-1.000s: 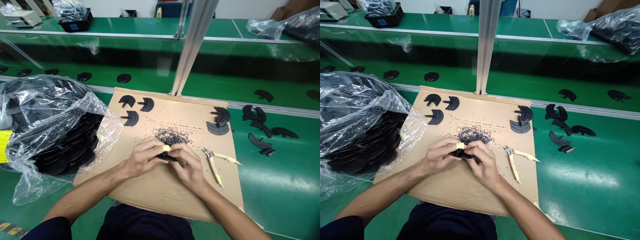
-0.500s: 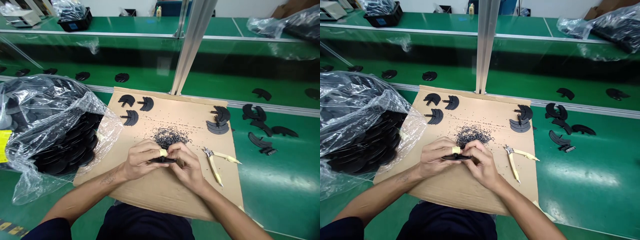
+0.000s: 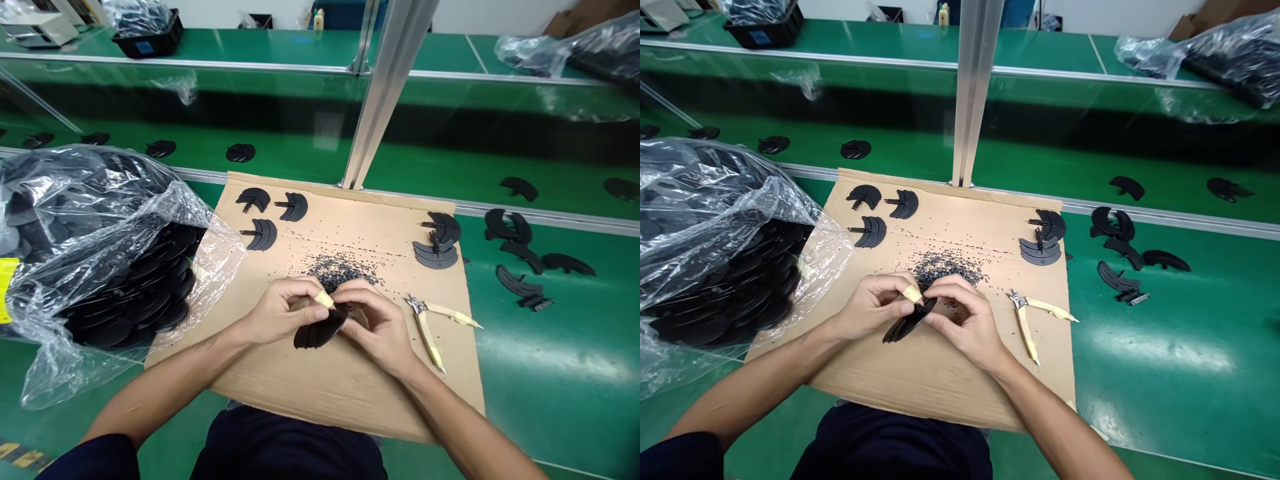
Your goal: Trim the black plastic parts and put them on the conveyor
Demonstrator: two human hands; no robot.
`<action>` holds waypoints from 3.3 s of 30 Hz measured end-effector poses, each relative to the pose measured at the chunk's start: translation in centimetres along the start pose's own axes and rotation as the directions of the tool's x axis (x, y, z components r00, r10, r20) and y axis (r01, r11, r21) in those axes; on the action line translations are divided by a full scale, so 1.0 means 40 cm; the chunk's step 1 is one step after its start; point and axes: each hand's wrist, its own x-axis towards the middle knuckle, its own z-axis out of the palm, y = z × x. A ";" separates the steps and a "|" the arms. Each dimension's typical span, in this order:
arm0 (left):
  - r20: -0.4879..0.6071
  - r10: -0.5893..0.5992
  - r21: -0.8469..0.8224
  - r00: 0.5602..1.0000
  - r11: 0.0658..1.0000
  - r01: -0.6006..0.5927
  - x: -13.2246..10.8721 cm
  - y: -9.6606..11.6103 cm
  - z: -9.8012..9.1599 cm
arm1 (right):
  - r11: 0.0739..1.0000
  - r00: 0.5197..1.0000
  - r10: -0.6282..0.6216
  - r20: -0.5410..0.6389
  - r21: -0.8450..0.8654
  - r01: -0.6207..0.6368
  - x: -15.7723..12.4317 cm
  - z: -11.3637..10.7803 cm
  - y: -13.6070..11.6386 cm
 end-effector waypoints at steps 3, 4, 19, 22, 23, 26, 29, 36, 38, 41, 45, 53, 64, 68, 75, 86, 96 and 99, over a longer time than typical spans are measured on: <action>-0.017 -0.015 0.033 1.000 0.999 0.015 -0.002 -0.001 0.000 | 1.000 1.000 -0.005 0.009 -0.001 0.005 -0.001 -0.005 -0.002; -0.015 -0.019 0.042 1.000 0.999 0.020 -0.002 -0.001 0.000 | 1.000 1.000 -0.009 0.011 -0.005 0.009 -0.002 -0.005 -0.002; -0.304 -0.246 -0.123 0.920 0.968 0.218 0.026 -0.021 0.008 | 0.291 1.000 -0.010 -0.018 -0.957 -0.014 -0.138 -0.171 -0.018; -0.322 -0.265 -0.168 0.909 0.961 0.221 0.031 -0.018 0.005 | 0.094 0.988 0.058 -0.143 -0.984 -0.148 -0.220 -0.237 -0.016; -0.325 -0.264 -0.168 0.908 0.961 0.220 0.032 -0.018 0.006 | 0.066 0.984 0.069 -0.165 -0.983 -0.170 -0.238 -0.250 -0.017; -0.331 -0.239 -0.144 0.913 0.969 0.202 0.030 -0.022 0.006 | 0.025 0.984 0.030 -0.174 -0.984 -0.175 -0.249 -0.262 -0.030; -0.320 -0.192 -0.098 0.928 0.981 0.169 0.029 -0.027 0.004 | 0.149 0.986 -0.009 -0.169 -0.975 -0.166 -0.203 -0.252 -0.055; -0.276 -0.030 0.038 0.961 0.998 0.042 0.024 -0.032 -0.003 | 0.838 0.997 0.068 -0.031 -0.541 -0.074 -0.007 -0.157 -0.062; -0.270 -0.011 0.073 0.963 0.997 0.032 0.022 -0.032 -0.005 | 0.884 0.997 0.070 -0.014 -0.463 -0.069 0.029 -0.120 -0.044; -0.268 0.010 0.110 0.963 0.994 0.021 0.021 -0.031 -0.010 | 0.889 1.000 0.011 0.023 -0.458 0.001 0.042 -0.086 -0.016; -0.234 0.056 0.139 0.971 0.990 -0.024 0.022 -0.029 -0.016 | 0.831 0.988 -0.112 0.103 -0.535 0.150 0.012 -0.092 0.008; -0.165 0.090 0.191 0.982 0.980 -0.057 0.017 -0.023 -0.016 | 0.710 0.961 -0.226 0.162 -0.648 0.276 -0.002 -0.109 0.009; -0.148 0.057 0.173 0.987 0.984 -0.031 0.009 -0.030 -0.014 | 0.573 0.946 -0.268 0.182 -0.760 0.308 -0.010 -0.112 0.001; -0.160 0.075 0.163 0.984 0.986 -0.048 0.011 -0.029 -0.009 | 0.688 0.963 -0.240 0.123 -0.679 0.258 -0.009 -0.108 0.001; -0.123 0.139 0.421 0.983 0.904 -0.076 0.011 -0.010 -0.003 | 0.624 0.965 -0.245 0.094 -0.746 0.231 -0.005 -0.100 0.012; -0.359 -0.047 -0.016 0.932 0.999 0.044 0.028 -0.038 -0.021 | 0.980 0.995 0.036 0.088 -0.196 -0.018 0.000 -0.099 -0.010; -0.204 0.065 0.306 0.977 0.952 0.000 0.009 -0.043 -0.008 | 0.985 0.988 -0.067 0.140 -0.149 0.088 -0.017 -0.097 -0.027; -0.204 0.056 0.243 0.977 0.970 -0.005 0.012 -0.040 -0.013 | 0.925 0.986 -0.165 0.019 -0.344 0.161 -0.011 -0.111 -0.025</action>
